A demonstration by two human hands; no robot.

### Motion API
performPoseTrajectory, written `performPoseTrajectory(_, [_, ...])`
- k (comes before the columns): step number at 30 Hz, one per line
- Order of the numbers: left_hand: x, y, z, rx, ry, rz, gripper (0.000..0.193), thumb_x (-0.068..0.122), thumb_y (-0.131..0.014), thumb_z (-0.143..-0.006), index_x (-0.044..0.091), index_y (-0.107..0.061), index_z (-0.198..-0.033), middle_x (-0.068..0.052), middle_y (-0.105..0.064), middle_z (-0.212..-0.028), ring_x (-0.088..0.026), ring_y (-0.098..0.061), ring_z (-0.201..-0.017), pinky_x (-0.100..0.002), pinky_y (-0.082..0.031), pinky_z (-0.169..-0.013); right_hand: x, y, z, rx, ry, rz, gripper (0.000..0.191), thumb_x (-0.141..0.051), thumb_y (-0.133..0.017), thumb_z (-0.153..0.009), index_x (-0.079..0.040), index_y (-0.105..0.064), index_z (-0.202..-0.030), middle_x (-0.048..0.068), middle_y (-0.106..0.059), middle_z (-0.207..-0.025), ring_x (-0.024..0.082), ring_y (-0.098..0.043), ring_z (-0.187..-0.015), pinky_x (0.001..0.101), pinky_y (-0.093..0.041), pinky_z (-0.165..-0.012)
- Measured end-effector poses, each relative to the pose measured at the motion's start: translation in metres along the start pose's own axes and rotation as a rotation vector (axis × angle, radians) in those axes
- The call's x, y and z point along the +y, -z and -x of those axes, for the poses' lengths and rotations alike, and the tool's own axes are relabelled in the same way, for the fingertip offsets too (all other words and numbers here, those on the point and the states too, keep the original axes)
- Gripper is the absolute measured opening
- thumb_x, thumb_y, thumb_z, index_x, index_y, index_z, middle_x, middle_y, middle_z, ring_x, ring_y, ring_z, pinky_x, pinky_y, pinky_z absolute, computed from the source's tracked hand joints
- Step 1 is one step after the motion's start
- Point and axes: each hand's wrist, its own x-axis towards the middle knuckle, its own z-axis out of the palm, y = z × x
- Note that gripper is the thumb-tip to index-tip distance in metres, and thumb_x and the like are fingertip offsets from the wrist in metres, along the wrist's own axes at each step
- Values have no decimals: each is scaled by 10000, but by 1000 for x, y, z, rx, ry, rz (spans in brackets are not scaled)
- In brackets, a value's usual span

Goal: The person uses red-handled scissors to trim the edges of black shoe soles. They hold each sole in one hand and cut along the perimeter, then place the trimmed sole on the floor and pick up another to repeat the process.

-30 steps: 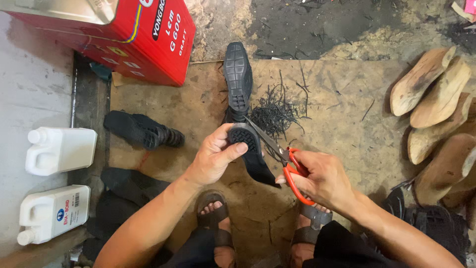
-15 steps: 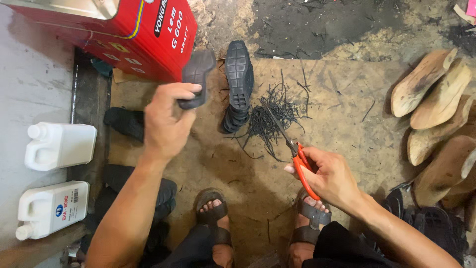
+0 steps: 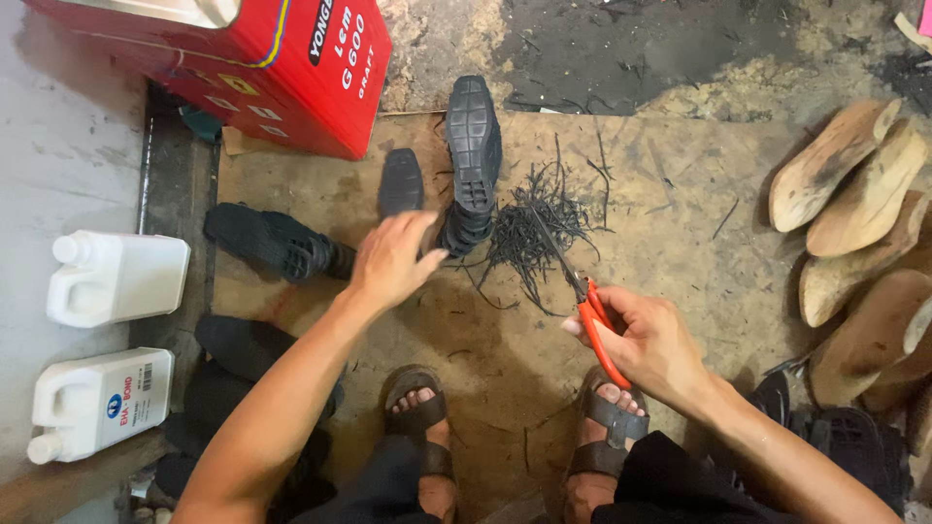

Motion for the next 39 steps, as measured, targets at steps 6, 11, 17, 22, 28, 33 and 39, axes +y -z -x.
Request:
performPoseTrajectory(6, [58,5,-50,100,-199,-160,573,461,-769,-860,47,-643,-1237,-190,-594,-1279,-377,-535,-1234,-503,-454,-991,-12,-10,4,-72,-138,-91,285,-337,-792,-804,-70,-727,-878,10,-526,-478,65,-465,-434,312,-388,-410])
performPoseTrajectory(11, [55,-2,-82,-54,12,-192,516,462,-810,-822,60,-680,-1117,-163,-615,-1165,-376,-574,-1145,-489,-504,-941,-4,-9,8,-36,-33,-32,300,-338,-813,-823,-49,-733,-843,1,-501,-500,63,-417,-475,306,-361,-433])
performPoseTrajectory(17, [13,-18,-96,84,186,154,512,266,-884,-710,72,-700,-1147,-168,-647,-1139,-356,-618,-1084,-469,-512,-921,11,-3,9,-23,-71,-49,305,-349,-808,-814,-56,-735,-855,-3,-512,-498,61,-429,-476,304,-368,-436])
performPoseTrajectory(22, [18,9,-88,87,458,1098,582,183,-808,-778,78,-615,-1317,-93,-677,-1254,-237,-661,-1138,-422,-529,-950,17,7,12,-40,-127,-45,292,-344,-808,-813,-66,-743,-873,11,-500,-490,75,-436,-467,308,-371,-443])
performPoseTrajectory(28, [70,39,-5,-194,-25,1918,588,98,-704,-934,131,-476,-1475,-141,-659,-1293,-279,-668,-1207,-443,-538,-1047,30,9,9,41,-29,-87,304,-351,-812,-817,-62,-746,-885,-31,-554,-535,46,-454,-506,288,-378,-453])
performPoseTrajectory(33, [95,30,5,-363,27,1784,467,-40,-622,-1033,-40,-507,-1485,-163,-646,-1373,-261,-622,-1268,-414,-504,-1121,22,0,11,33,-78,5,334,-358,-827,-818,-41,-742,-876,32,-492,-514,87,-407,-502,310,-350,-463])
performPoseTrajectory(39, [111,24,20,-109,-47,2042,522,-66,-597,-971,97,-469,-1450,-124,-624,-1403,-274,-634,-1279,-461,-520,-1112,14,-2,18,113,29,-67,349,-348,-817,-799,-51,-734,-961,49,-583,-613,112,-484,-547,315,-424,-492])
